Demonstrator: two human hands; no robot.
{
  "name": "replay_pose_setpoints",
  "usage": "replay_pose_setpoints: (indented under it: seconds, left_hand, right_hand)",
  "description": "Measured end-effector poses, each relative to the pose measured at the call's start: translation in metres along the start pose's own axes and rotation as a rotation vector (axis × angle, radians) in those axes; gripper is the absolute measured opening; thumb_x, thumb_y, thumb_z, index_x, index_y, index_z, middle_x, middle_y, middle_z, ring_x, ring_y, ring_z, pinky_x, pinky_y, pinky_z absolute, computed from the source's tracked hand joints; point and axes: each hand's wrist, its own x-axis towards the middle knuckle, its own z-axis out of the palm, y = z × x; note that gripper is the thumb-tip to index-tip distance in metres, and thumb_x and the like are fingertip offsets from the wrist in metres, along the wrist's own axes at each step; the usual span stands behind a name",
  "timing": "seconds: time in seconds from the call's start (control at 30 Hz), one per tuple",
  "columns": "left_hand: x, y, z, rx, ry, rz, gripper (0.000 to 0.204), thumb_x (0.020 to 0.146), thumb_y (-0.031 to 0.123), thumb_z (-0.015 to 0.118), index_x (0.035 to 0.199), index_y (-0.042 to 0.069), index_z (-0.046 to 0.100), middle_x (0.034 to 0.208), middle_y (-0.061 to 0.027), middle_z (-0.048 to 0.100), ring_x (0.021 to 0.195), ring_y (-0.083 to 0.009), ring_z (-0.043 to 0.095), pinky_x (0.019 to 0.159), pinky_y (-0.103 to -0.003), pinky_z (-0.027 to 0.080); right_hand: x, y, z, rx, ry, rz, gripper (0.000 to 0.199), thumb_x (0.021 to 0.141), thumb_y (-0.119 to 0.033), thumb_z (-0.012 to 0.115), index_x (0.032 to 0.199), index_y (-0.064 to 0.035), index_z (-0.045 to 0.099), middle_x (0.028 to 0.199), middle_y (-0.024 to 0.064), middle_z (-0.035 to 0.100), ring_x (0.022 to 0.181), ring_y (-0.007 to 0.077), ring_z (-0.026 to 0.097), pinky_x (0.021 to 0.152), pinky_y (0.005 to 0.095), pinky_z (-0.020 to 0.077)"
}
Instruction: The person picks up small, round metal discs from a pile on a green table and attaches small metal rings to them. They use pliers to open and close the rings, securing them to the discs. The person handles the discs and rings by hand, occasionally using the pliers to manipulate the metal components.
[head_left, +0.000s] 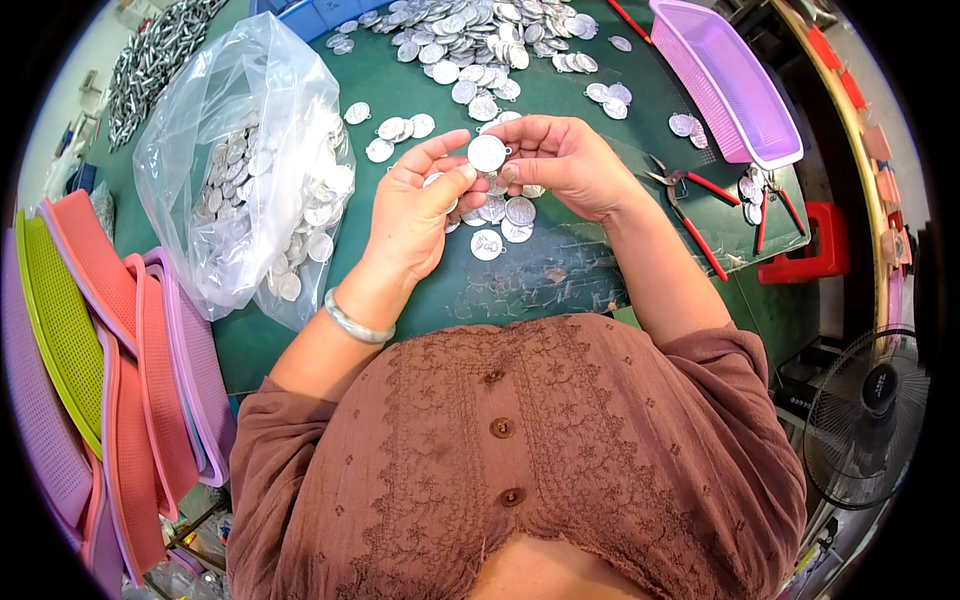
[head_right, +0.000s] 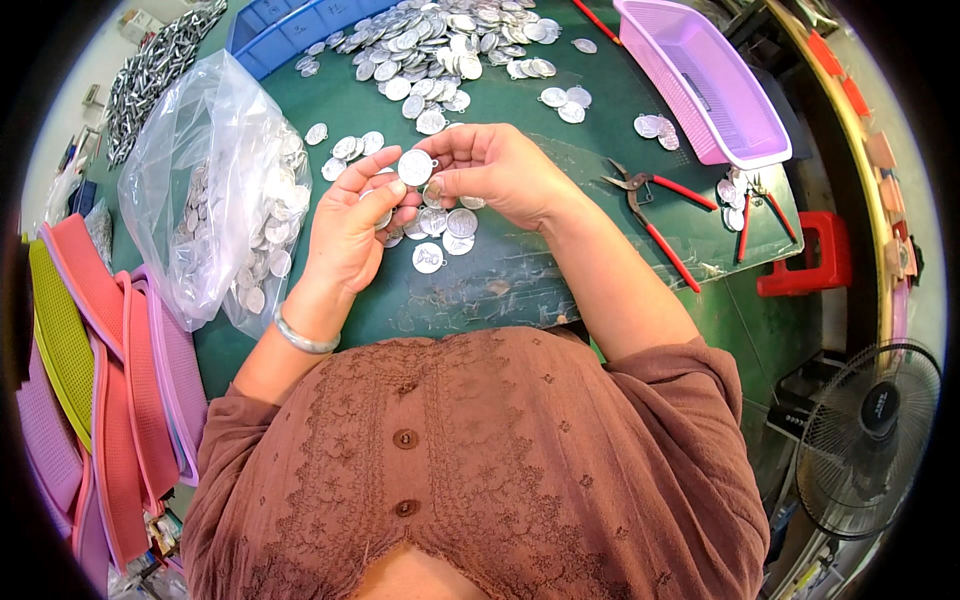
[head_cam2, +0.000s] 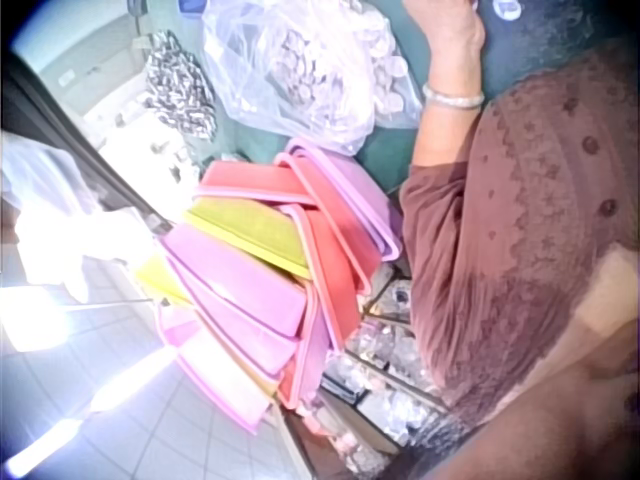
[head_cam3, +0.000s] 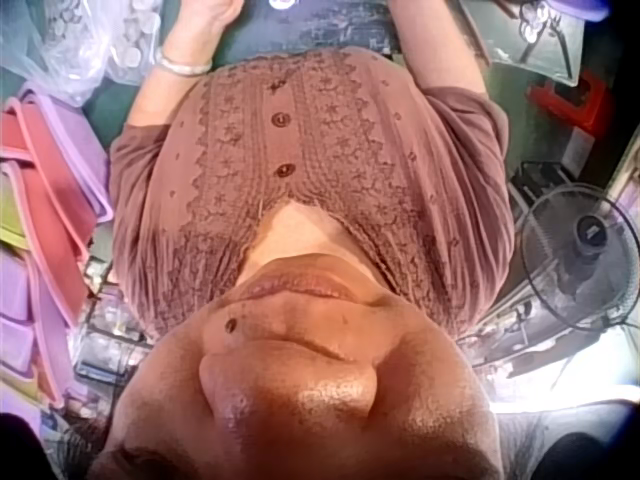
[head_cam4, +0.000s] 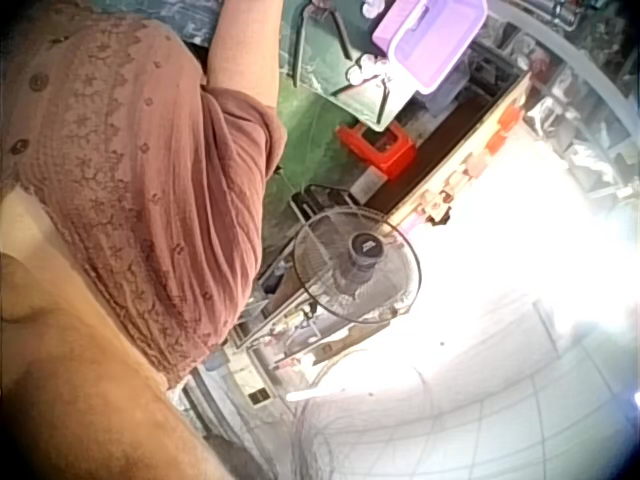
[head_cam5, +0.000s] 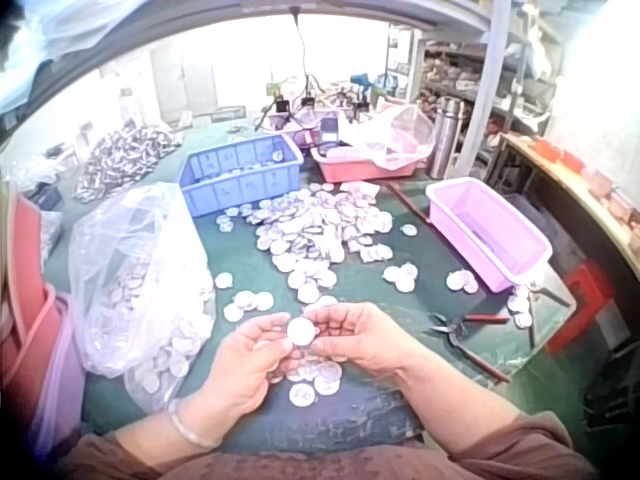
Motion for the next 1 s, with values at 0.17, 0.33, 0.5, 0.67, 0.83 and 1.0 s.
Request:
replay_pose_setpoints:
  seconds: [0.17,0.33,0.5,0.67,0.83,1.0]
  left_hand:
    - [0.000,-0.001,-0.001,0.005,-0.002,0.011,0.035,0.078,0.001,0.056,0.112,0.003,0.049,0.085,-0.0042,0.057,0.073,-0.0107,0.058,0.065,-0.020,0.048]
    - [0.002,-0.003,-0.001,0.023,0.003,-0.006,0.031,0.079,0.003,0.055,0.109,0.002,0.051,0.084,-0.0036,0.058,0.070,-0.0103,0.058,0.064,-0.020,0.048]
    - [0.001,-0.002,0.000,0.031,-0.006,-0.085,0.017,0.082,0.009,0.054,0.097,0.002,0.055,0.080,-0.0037,0.058,0.063,-0.0089,0.055,0.054,-0.019,0.045]
    - [0.002,0.002,-0.009,0.059,-0.106,-0.158,0.012,0.084,0.014,0.052,0.091,0.004,0.054,0.068,-0.0011,0.054,0.055,-0.0074,0.049,0.045,-0.018,0.038]
    - [0.003,0.003,-0.007,-0.147,-0.143,-0.224,0.011,0.083,0.010,0.052,0.091,0.003,0.054,0.069,-0.0049,0.056,0.056,-0.0107,0.051,0.047,-0.020,0.040]
    - [-0.003,0.002,-0.006,-0.120,-0.114,-0.176,0.018,0.078,0.001,0.055,0.096,0.003,0.053,0.079,-0.0060,0.057,0.064,-0.0109,0.054,0.053,-0.019,0.044]
  right_hand:
    - [-0.001,-0.003,0.001,-0.003,0.023,0.026,0.029,0.073,-0.001,0.060,0.101,0.0054,0.053,0.080,0.0085,0.059,0.067,0.0118,0.056,0.061,0.0226,0.0464]
    - [-0.001,-0.003,0.003,-0.075,0.081,0.057,0.020,0.075,-0.006,0.060,0.092,0.0031,0.055,0.073,0.0046,0.058,0.059,0.0085,0.053,0.053,0.0199,0.0434]
    - [-0.002,-0.002,0.004,-0.200,0.111,0.092,0.015,0.076,-0.008,0.059,0.088,0.0006,0.056,0.069,0.0018,0.057,0.057,0.0066,0.052,0.051,0.0182,0.0418]
    - [-0.001,0.000,0.004,-0.244,0.061,0.041,0.012,0.076,-0.007,0.059,0.085,0.0005,0.057,0.068,0.0011,0.056,0.057,0.0052,0.050,0.050,0.0180,0.0397]
    - [-0.014,-0.002,0.003,-0.580,0.071,-0.167,0.017,0.074,-0.005,0.060,0.090,0.0002,0.058,0.074,0.0017,0.057,0.065,0.0071,0.051,0.058,0.0209,0.0427]
    - [-0.059,-0.034,-0.028,-1.418,0.240,-0.348,0.051,0.065,-0.015,0.068,0.111,-0.0065,0.048,0.106,0.0113,0.052,0.098,0.0261,0.050,0.085,0.0339,0.0411]
